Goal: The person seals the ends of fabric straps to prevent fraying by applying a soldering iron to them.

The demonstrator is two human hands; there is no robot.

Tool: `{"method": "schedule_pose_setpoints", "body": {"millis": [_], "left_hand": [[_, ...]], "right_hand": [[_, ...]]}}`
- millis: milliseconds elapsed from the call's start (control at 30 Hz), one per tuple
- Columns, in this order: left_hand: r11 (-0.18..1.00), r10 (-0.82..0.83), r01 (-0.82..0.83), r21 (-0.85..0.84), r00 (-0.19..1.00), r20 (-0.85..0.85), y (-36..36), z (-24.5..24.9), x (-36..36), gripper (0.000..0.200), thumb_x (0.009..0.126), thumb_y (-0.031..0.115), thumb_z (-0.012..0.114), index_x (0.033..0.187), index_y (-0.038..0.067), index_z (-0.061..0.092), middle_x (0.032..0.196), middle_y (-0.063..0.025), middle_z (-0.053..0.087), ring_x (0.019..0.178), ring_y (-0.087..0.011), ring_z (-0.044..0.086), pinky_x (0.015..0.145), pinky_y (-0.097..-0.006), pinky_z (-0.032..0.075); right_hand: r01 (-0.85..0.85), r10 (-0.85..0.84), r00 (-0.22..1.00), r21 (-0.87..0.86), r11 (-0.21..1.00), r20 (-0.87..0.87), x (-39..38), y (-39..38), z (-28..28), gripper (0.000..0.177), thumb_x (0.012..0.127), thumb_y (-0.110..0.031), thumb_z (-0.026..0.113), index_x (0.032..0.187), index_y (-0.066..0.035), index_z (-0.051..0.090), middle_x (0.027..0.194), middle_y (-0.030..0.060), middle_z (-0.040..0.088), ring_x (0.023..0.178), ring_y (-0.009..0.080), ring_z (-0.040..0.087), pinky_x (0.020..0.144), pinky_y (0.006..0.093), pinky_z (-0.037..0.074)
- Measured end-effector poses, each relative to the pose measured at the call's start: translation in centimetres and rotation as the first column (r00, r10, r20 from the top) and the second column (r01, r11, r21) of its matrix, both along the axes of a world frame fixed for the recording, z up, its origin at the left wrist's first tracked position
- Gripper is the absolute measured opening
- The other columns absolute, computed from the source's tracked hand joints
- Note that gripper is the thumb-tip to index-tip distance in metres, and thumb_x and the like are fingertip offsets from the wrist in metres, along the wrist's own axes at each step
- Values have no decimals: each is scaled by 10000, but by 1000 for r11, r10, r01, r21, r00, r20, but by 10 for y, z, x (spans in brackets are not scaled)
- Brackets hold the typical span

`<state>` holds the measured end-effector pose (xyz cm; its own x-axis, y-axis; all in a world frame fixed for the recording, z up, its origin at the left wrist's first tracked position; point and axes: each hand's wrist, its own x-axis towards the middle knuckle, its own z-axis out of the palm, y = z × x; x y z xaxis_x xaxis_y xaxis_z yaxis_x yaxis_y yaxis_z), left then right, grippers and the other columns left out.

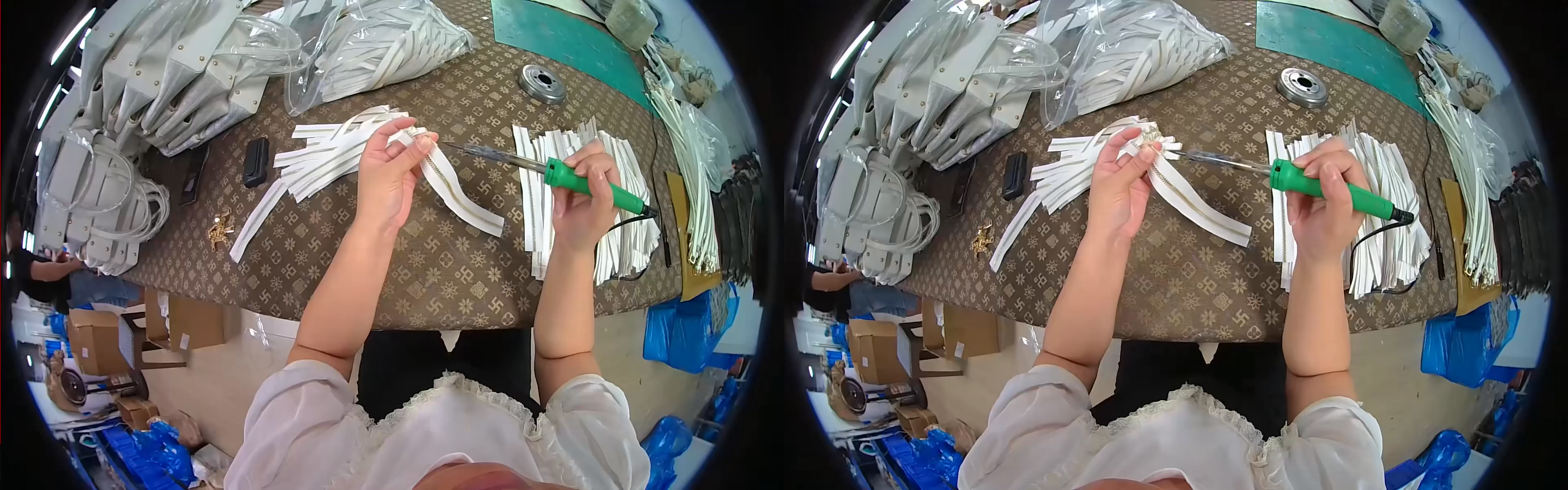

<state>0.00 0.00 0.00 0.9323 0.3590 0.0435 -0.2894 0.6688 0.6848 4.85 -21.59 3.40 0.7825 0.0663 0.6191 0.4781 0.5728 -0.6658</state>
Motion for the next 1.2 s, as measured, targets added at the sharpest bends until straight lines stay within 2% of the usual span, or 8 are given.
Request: {"method": "schedule_pose_setpoints", "body": {"millis": [100,233,533,800,933,1067,1167,1200], "left_hand": [[996,45,-44,76,999,-6,0,2,-1,243,765,-53,644,999,-22,589,908,-136,632,826,-183,620,733,-267,506],[997,38,-40,69,999,36,0,1,0,179,763,-63,640,937,-32,610,896,-137,637,801,-176,620,715,-256,508],[991,49,-58,122,995,81,-3,-2,0,198,764,-67,638,956,-30,604,897,-148,641,806,-174,620,720,-256,505],[981,73,-89,173,993,95,-7,-2,-1,221,769,-59,639,983,-28,595,874,-120,637,805,-164,614,719,-247,497],[960,155,-171,222,984,85,-12,0,0,236,786,-49,626,1016,-27,578,874,-98,626,805,-152,603,733,-247,493],[978,178,-183,102,983,51,-9,-2,2,210,802,-36,614,1007,-15,573,887,-83,616,803,-137,594,739,-250,493],[997,64,-62,-43,997,35,-2,-8,4,169,801,-25,619,964,-2,581,901,-85,617,806,-138,598,742,-262,497],[997,63,-61,-42,997,35,-2,-8,3,169,801,-25,619,964,-2,581,901,-85,617,806,-138,598,742,-262,497]], "right_hand": [[-3,3,1000,-22,1000,-1,-3,4,1,269,855,-229,506,709,-12,445,773,111,472,355,87,331,274,180,265],[3,-3,1000,-31,1000,10,-4,3,2,265,855,-223,503,707,-12,444,769,109,471,361,83,331,274,178,261],[3,-3,1000,-33,999,13,-6,4,3,266,855,-227,502,708,-13,446,767,107,471,365,76,330,275,175,262],[21,-20,999,-36,999,32,-6,4,1,266,858,-228,493,710,-13,447,767,108,473,357,75,322,275,176,261],[15,-12,998,-45,999,54,-6,5,0,260,863,-224,485,718,-11,446,779,113,473,352,79,321,284,176,273],[14,-15,999,28,999,38,-4,4,0,251,868,-217,478,727,-12,444,796,114,471,349,85,318,299,176,283],[-28,29,1000,76,997,-10,-4,2,1,245,869,-215,476,733,-14,441,808,113,466,346,89,314,310,176,286],[-27,28,1000,77,997,-10,-4,2,1,245,869,-215,476,733,-14,441,808,113,466,346,89,314,310,176,286]]}}
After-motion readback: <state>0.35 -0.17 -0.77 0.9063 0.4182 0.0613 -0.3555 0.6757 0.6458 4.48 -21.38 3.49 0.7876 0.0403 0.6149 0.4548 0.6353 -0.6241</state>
